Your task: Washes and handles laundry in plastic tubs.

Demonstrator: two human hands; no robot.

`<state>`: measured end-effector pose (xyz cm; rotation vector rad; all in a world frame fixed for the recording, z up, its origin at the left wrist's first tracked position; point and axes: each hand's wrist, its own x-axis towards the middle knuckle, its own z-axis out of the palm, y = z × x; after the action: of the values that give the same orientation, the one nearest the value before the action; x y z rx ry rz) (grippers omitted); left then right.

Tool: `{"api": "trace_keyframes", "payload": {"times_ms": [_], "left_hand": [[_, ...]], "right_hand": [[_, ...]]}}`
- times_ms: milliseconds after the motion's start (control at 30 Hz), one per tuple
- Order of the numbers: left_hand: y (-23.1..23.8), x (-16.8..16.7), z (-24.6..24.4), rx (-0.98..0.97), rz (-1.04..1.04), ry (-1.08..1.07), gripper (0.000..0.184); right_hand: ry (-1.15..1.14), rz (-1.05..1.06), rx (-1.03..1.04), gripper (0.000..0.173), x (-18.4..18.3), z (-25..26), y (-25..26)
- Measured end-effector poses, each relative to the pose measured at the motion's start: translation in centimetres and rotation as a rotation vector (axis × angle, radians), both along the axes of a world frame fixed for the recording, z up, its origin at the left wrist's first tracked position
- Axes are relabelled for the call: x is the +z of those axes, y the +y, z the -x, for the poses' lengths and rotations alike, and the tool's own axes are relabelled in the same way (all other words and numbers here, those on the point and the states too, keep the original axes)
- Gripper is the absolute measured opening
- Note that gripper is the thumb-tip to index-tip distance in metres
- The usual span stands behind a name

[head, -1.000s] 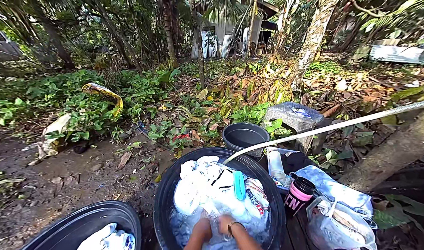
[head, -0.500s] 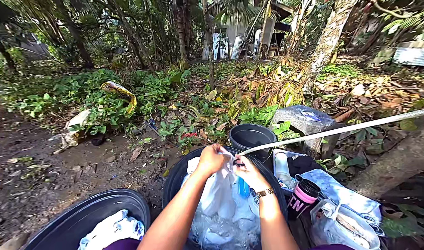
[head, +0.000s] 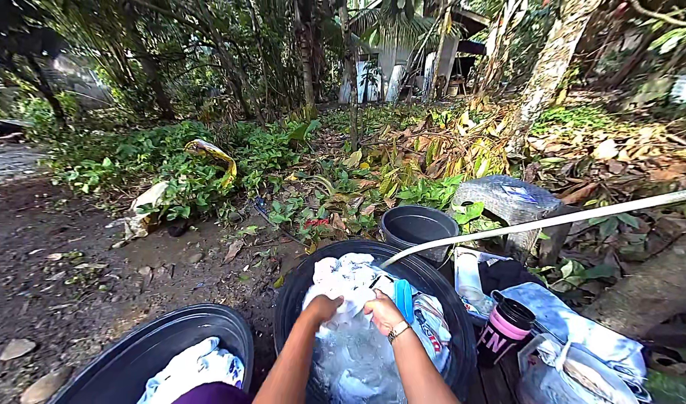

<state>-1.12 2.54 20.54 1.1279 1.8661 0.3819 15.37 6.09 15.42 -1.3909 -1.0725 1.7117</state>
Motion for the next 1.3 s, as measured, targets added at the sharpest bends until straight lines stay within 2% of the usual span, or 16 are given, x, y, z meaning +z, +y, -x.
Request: {"api": "trace_keyframes", "payload": {"times_ms": [133, 233, 267, 367, 433, 533, 633, 700, 767, 833, 933, 1000, 1033, 1133, 1233, 1300], "left_hand": [[0.2, -7.1, -3.4, 0.528, 0.081, -0.783, 0.073], [0.6, -8.8, -4.2, 0.750, 0.100, -1.027, 0.057], [0.6, -8.9, -4.4, 0.783, 0.091, -1.036, 0.051], [0.8, -8.3, -6.0, 0.756, -0.034, -0.951, 0.044], [0.1, -7.1, -7.7, 0.633, -0.121, -0.919, 0.035], [-0.9, -6.8, -8.8, 0.475, -0.119, -1.064, 0.028], [-0.8, -7.6, -7.9, 0.616, -0.017, -1.094, 0.044], [-0.8, -7.3, -7.0, 0.688, 0.106, -0.989, 0.065], [-0.8, -6.9, -6.2, 0.661, 0.177, -1.065, 0.079], [-0.3, -7.0, -5.6, 0.673, 0.189, -1.142, 0.075], [0.1, -6.3, -5.2, 0.757, -0.004, -1.148, 0.044], [0.8, -4.9, -5.2, 0.855, -0.205, -1.039, 0.028], [1.0, -3.8, -5.4, 0.869, -0.327, -0.949, 0.033], [0.9, 0.0, -6.4, 0.688, -0.658, -0.669, 0.059], [0.2, 1.7, -7.3, 0.242, -0.957, -0.404, 0.042], [-0.3, 1.9, -7.3, -0.110, -1.194, -0.197, 0.031]], "right_hand": [[0.232, -0.028, 0.305, 0.058, -1.1, -1.0, -0.7], [0.488, 0.063, 0.190, 0.028, -2.8, -2.3, -0.3], [0.512, 0.135, 0.066, 0.026, -3.2, -2.5, -0.2], [0.425, 0.314, -0.224, 0.048, -5.6, -2.1, 0.2], [0.402, 0.396, -0.287, 0.061, -6.3, -1.1, -0.6], [0.665, 0.345, -0.327, 0.064, -6.1, -0.3, -1.8], [0.642, 0.235, -0.354, 0.043, -5.4, -0.6, -0.7], [0.381, 0.066, -0.384, 0.027, -4.4, 0.0, -0.5], [0.158, -0.115, -0.312, 0.029, -3.7, 0.8, -1.2], [0.113, -0.287, -0.213, 0.021, -3.5, 1.8, -2.2], [0.251, -0.435, -0.132, 0.008, -2.4, 2.5, -3.0], [0.389, -0.385, -0.273, 0.006, -0.7, 3.1, -3.1], [0.448, -0.332, -0.361, 0.011, 0.2, 3.4, -3.0], [0.528, -0.116, -0.443, 0.039, 2.6, 3.2, -2.0], [0.611, 0.078, -0.356, 0.035, 5.0, 1.7, -0.5], [0.662, 0.109, -0.170, 0.040, 6.7, 0.0, 0.3]]}}
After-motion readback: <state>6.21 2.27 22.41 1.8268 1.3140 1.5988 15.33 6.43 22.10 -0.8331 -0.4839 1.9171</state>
